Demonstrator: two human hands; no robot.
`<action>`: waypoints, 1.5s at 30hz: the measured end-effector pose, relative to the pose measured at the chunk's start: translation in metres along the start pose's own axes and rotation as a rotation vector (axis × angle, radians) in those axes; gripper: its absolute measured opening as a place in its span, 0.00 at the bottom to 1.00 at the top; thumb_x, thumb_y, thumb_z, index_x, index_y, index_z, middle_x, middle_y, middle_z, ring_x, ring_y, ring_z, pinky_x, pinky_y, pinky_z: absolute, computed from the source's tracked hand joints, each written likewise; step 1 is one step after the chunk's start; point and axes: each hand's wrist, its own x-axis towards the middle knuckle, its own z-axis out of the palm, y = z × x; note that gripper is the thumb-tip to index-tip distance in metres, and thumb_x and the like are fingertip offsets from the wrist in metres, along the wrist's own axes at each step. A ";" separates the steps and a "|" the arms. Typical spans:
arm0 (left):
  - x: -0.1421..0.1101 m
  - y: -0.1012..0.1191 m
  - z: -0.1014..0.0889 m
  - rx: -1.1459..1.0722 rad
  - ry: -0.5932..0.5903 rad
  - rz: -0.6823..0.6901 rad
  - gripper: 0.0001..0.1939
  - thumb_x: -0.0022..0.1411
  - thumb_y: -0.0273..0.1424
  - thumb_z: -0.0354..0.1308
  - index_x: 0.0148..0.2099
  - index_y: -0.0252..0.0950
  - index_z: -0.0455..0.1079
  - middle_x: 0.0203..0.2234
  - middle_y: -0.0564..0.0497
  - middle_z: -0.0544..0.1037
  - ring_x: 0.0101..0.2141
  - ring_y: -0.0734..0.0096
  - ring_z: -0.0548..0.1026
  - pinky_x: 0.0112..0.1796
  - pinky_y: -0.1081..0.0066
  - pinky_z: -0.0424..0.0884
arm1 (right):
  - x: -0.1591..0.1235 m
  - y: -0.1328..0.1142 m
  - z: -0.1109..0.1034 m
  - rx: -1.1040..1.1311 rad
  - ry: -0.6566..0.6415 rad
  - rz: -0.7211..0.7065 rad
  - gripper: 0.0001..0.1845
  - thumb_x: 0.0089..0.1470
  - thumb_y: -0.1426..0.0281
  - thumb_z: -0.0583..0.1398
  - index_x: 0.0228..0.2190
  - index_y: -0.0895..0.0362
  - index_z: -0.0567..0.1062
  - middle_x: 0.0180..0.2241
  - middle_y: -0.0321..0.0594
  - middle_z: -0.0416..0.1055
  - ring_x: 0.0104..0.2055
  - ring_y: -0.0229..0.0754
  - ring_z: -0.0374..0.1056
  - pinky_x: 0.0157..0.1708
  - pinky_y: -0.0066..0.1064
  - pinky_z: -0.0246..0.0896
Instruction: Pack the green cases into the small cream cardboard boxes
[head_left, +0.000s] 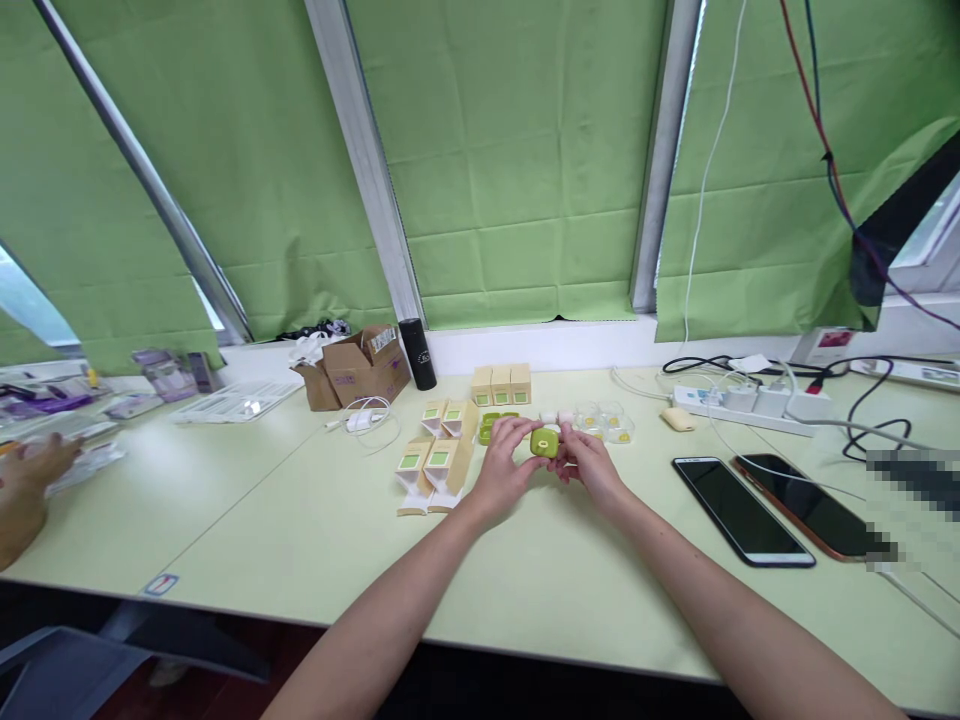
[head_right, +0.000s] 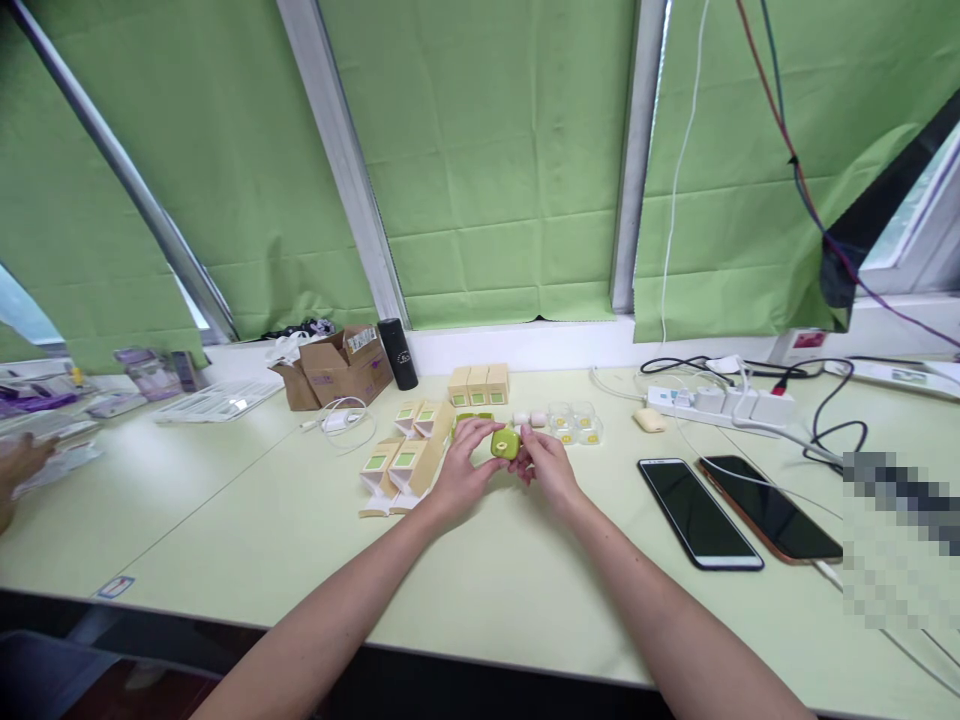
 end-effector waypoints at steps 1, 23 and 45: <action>0.001 0.000 0.000 -0.026 0.015 -0.030 0.23 0.59 0.27 0.70 0.57 0.45 0.76 0.51 0.46 0.76 0.57 0.54 0.69 0.60 0.51 0.66 | 0.000 0.000 -0.001 -0.014 0.010 0.003 0.40 0.39 0.30 0.65 0.26 0.57 0.74 0.19 0.39 0.73 0.19 0.37 0.63 0.17 0.28 0.54; 0.013 -0.034 0.003 -0.603 0.197 -0.580 0.29 0.50 0.52 0.73 0.43 0.33 0.82 0.42 0.41 0.84 0.39 0.64 0.79 0.41 0.66 0.75 | 0.032 -0.002 -0.089 -1.110 0.728 -0.264 0.19 0.47 0.69 0.62 0.42 0.53 0.83 0.46 0.52 0.74 0.50 0.59 0.64 0.48 0.47 0.58; 0.012 -0.030 0.000 -0.720 0.210 -0.555 0.28 0.52 0.55 0.72 0.40 0.34 0.82 0.39 0.43 0.84 0.39 0.62 0.79 0.41 0.66 0.73 | 0.039 -0.006 -0.080 -0.291 0.565 -0.395 0.10 0.53 0.60 0.61 0.34 0.53 0.73 0.45 0.46 0.74 0.48 0.52 0.70 0.50 0.49 0.69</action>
